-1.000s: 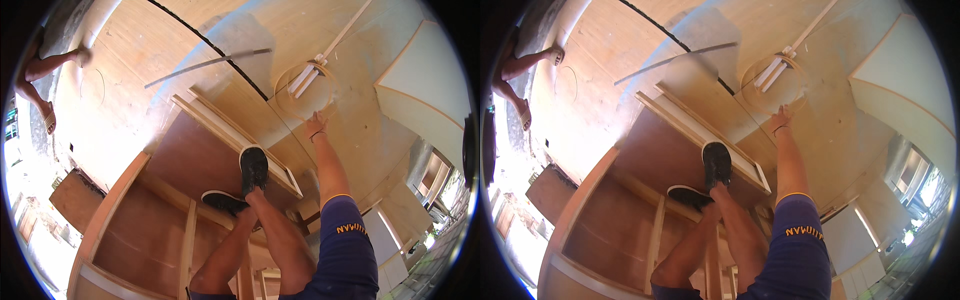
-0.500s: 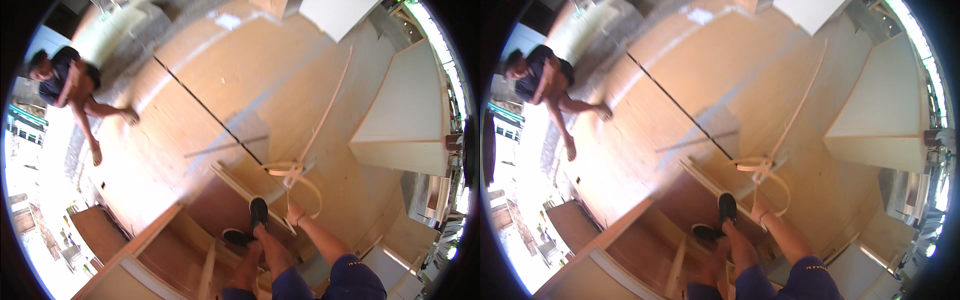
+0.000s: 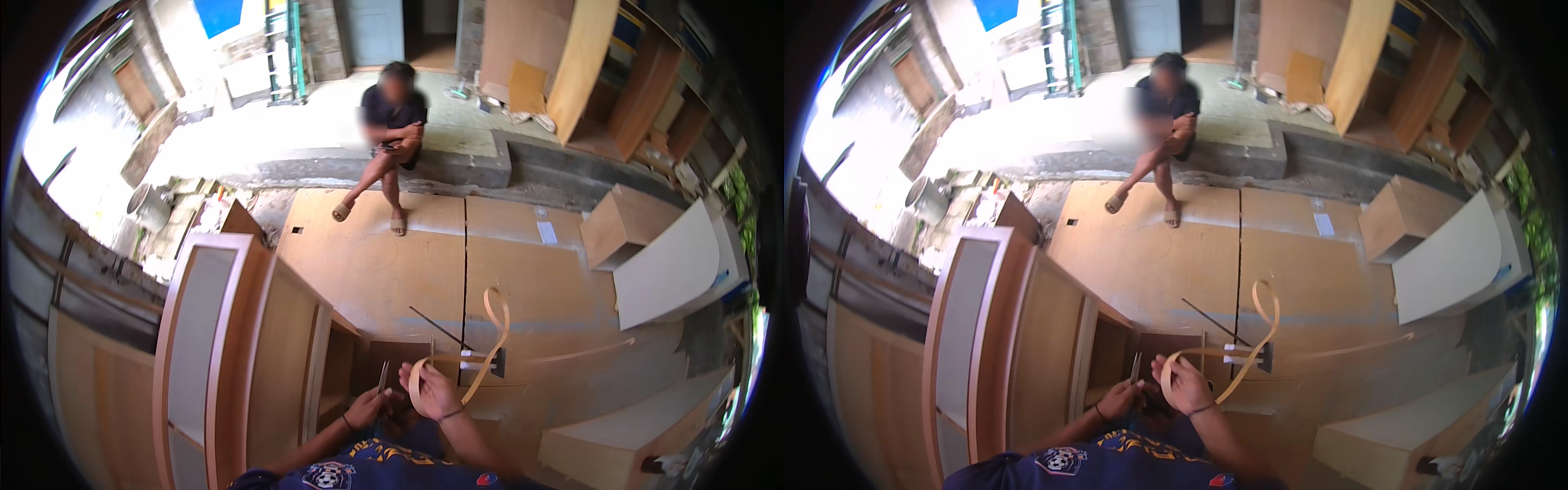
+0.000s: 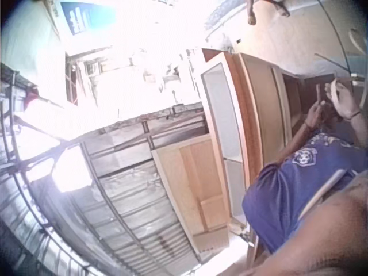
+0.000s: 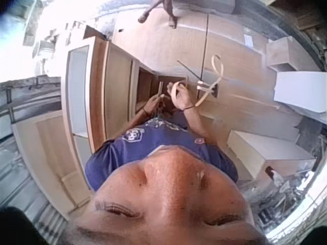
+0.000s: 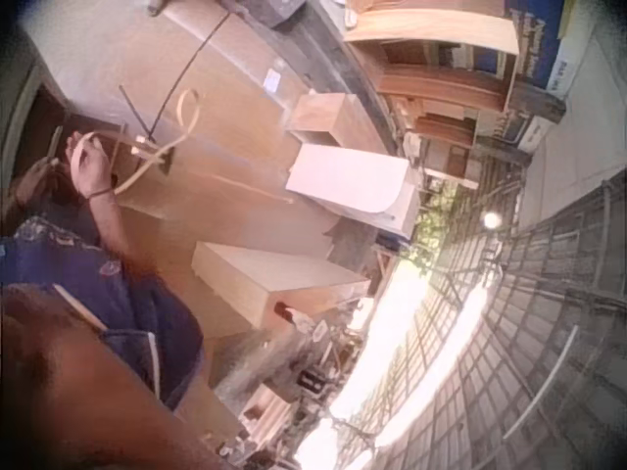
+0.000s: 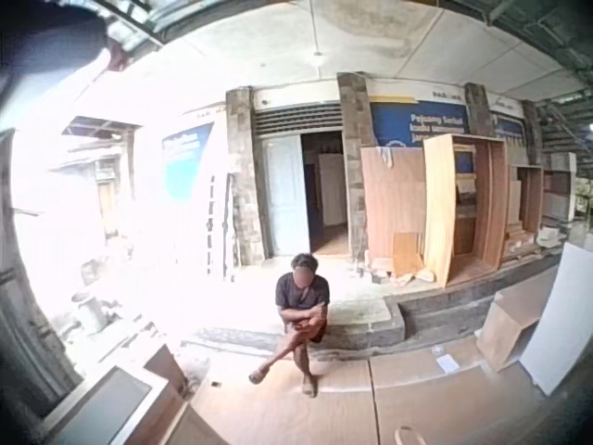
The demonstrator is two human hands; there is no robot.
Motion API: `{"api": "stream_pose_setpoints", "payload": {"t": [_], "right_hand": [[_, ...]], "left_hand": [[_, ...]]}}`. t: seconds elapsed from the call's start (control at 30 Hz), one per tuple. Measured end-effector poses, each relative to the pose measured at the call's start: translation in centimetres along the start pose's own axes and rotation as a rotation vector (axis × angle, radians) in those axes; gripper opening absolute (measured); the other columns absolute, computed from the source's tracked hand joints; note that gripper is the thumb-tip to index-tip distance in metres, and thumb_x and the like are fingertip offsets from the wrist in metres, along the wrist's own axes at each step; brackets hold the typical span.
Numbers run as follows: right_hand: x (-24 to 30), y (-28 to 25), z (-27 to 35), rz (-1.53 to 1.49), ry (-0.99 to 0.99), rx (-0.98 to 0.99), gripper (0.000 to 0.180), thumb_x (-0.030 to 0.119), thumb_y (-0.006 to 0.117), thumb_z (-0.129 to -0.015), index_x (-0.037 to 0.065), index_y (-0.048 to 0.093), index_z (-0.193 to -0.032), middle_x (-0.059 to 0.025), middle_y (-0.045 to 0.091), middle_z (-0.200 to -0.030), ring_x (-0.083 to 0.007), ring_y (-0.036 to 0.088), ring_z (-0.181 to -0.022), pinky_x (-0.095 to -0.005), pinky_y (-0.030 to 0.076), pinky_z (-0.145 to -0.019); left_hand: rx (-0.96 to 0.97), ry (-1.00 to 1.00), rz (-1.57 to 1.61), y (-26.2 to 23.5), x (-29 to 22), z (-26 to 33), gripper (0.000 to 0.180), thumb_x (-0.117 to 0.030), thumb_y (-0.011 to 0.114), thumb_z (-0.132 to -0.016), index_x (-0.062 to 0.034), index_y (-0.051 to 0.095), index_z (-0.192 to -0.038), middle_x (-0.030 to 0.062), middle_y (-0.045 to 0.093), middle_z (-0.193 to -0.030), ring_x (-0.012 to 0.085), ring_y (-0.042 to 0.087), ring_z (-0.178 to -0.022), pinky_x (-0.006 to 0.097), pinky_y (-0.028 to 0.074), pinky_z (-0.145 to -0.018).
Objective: The person measures a wooden strip against a cabinet frame using a try square and pencil, cuts the strip with scissors, and then fits the strip onto the edge of the frame.
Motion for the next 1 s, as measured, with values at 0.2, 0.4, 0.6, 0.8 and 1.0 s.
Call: {"api": "stream_pose_setpoints", "payload": {"t": [0.2, 0.4, 0.6, 0.8, 1.0], "right_hand": [[-1.7, 13.3, -3.9, 0.131, -0.211, -0.008, 0.02, 0.002, 0.049, -0.087, 0.007, 0.05, -0.107, -0.0084, 0.056, -0.095, -0.0198, 0.057, -0.078, -0.0356, 0.051, -0.074], [-4.8, 25.1, -3.5, 0.345, -0.325, 0.131, 0.03, 0.007, 0.048, -0.087, 0.009, 0.052, -0.117, -0.0054, 0.057, -0.111, -0.0175, 0.056, -0.078, -0.0349, 0.051, -0.074], [2.9, 25.5, -8.7, 0.388, -0.349, 0.223, 0.031, 0.001, 0.046, -0.086, -0.009, 0.049, -0.116, -0.011, 0.057, -0.104, -0.0155, 0.057, -0.08, -0.0272, 0.05, -0.076], [7.8, 21.8, -15.0, 0.316, -0.217, 0.002, 0.032, 0.006, 0.047, -0.089, -0.012, 0.045, -0.115, -0.0187, 0.059, -0.104, -0.0221, 0.06, -0.081, -0.032, 0.054, -0.077], [4.4, 13.4, -21.9, 0.39, 0.182, -0.215, 0.039, 0.022, 0.05, -0.091, -0.011, 0.048, -0.111, -0.0186, 0.059, -0.096, -0.0279, 0.06, -0.082, -0.0359, 0.054, -0.079]], "left_hand": [[0.145, 0.221, 0.193, -2.1, -3.4, 4.3, 0.044, -0.038, 0.038, -0.1, -0.0008, 0.06, -0.11, 0.0018, 0.055, -0.069, 0.0096, 0.048, -0.059, 0.024, 0.036, -0.055], [0.017, 0.448, 0.202, -4.3, -6.2, 10.7, 0.029, -0.029, 0.044, -0.099, -0.0033, 0.057, -0.094, -0.0005, 0.055, -0.088, 0.0088, 0.047, -0.077, 0.024, 0.041, -0.072], [-0.208, 0.574, -0.009, -6.7, -3.9, 15.0, 0.032, -0.024, 0.055, -0.094, -0.0015, 0.044, -0.076, 0.0015, 0.04, -0.077, 0.0096, 0.039, -0.073, 0.027, 0.036, -0.064], [-0.414, 0.481, -0.162, -7.1, -1.4, 19.1, 0.03, -0.027, 0.059, -0.093, -0.0014, 0.053, -0.078, 0.0011, 0.051, -0.07, 0.006, 0.047, -0.068, 0.025, 0.04, -0.06], [-0.4, 0.466, 0.127, -4.5, -4.5, 20.6, 0.028, -0.028, 0.056, -0.094, -0.0008, 0.058, -0.086, 0.0019, 0.059, -0.074, 0.0053, 0.051, -0.066, 0.023, 0.041, -0.058]]}}
Point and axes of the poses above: each hand's wrist, its own z-axis away from the middle knuckle, its own y-axis out of the palm, x = y × z, the point moved 1 cm from there along -z, towards the middle knuckle
